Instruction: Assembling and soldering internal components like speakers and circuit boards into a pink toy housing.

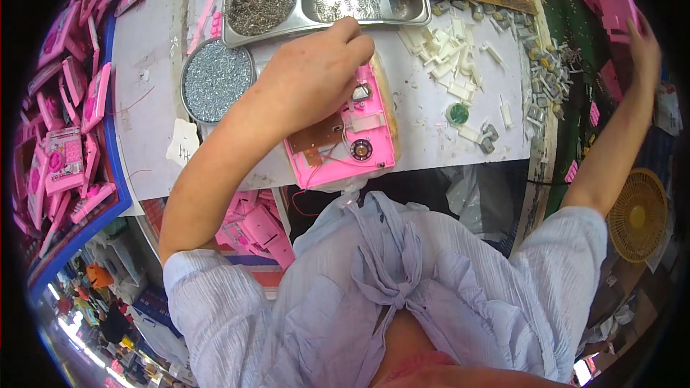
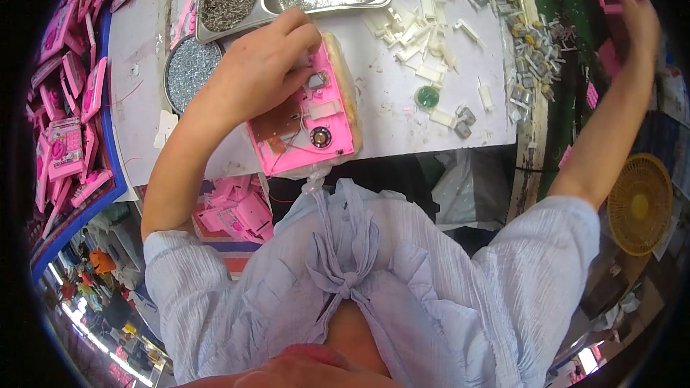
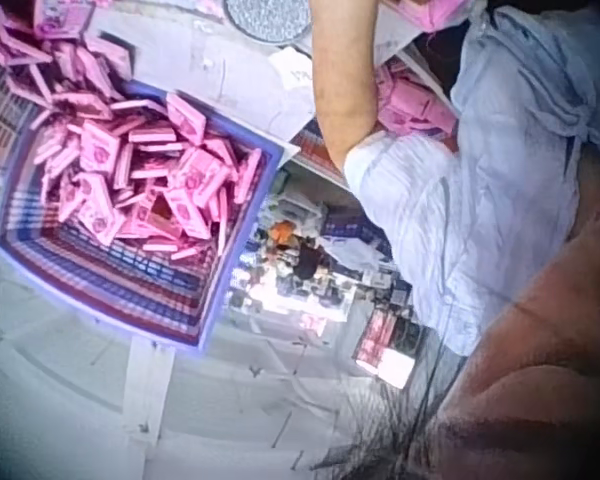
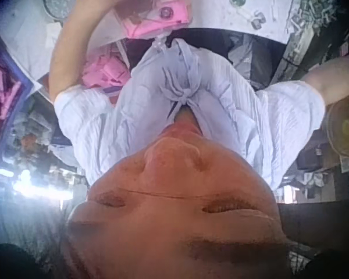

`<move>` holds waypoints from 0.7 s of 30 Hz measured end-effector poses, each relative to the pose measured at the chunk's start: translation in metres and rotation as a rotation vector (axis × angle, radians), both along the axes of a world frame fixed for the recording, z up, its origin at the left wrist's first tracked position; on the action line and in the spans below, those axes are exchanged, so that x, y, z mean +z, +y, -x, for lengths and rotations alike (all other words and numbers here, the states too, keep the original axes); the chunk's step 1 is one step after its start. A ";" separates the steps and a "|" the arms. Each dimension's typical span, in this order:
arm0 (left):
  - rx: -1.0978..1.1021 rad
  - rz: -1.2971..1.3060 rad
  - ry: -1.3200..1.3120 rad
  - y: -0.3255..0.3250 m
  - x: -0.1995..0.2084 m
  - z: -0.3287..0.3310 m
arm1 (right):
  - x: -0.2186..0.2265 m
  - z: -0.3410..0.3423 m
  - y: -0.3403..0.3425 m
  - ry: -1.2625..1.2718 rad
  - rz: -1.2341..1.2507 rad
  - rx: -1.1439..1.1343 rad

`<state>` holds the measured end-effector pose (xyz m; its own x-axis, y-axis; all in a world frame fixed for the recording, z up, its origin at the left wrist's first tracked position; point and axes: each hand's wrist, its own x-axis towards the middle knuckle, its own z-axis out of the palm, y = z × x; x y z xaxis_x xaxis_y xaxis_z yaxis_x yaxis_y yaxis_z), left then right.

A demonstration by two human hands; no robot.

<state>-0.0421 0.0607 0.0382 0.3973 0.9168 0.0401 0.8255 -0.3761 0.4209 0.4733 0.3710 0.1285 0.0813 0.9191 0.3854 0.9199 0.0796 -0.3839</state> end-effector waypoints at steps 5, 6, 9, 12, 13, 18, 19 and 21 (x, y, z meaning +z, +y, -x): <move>0.103 -0.407 -0.418 -0.021 0.041 0.022 | 0.052 0.108 -0.212 0.387 0.119 0.619; 0.118 -0.515 -0.477 -0.025 0.052 0.022 | 0.051 0.154 -0.249 0.461 0.229 0.718; -0.054 -0.284 -0.519 -0.032 0.083 0.006 | 0.057 0.230 -0.238 -0.111 0.435 1.443; -0.071 0.203 -0.318 -0.046 0.100 0.007 | 0.047 0.280 -0.232 0.101 -0.025 1.510; 0.120 0.141 -0.534 -0.054 0.099 0.003 | 0.042 0.295 -0.219 0.191 -0.329 1.479; 0.574 0.069 -1.349 -0.092 0.047 0.009 | -0.038 0.289 -0.291 0.337 0.239 0.941; 0.621 0.100 -1.428 -0.095 0.036 0.003 | -0.054 0.289 -0.313 0.703 0.469 0.945; 0.707 0.030 -1.258 -0.106 0.005 -0.007 | -0.083 0.290 -0.338 1.005 0.650 0.907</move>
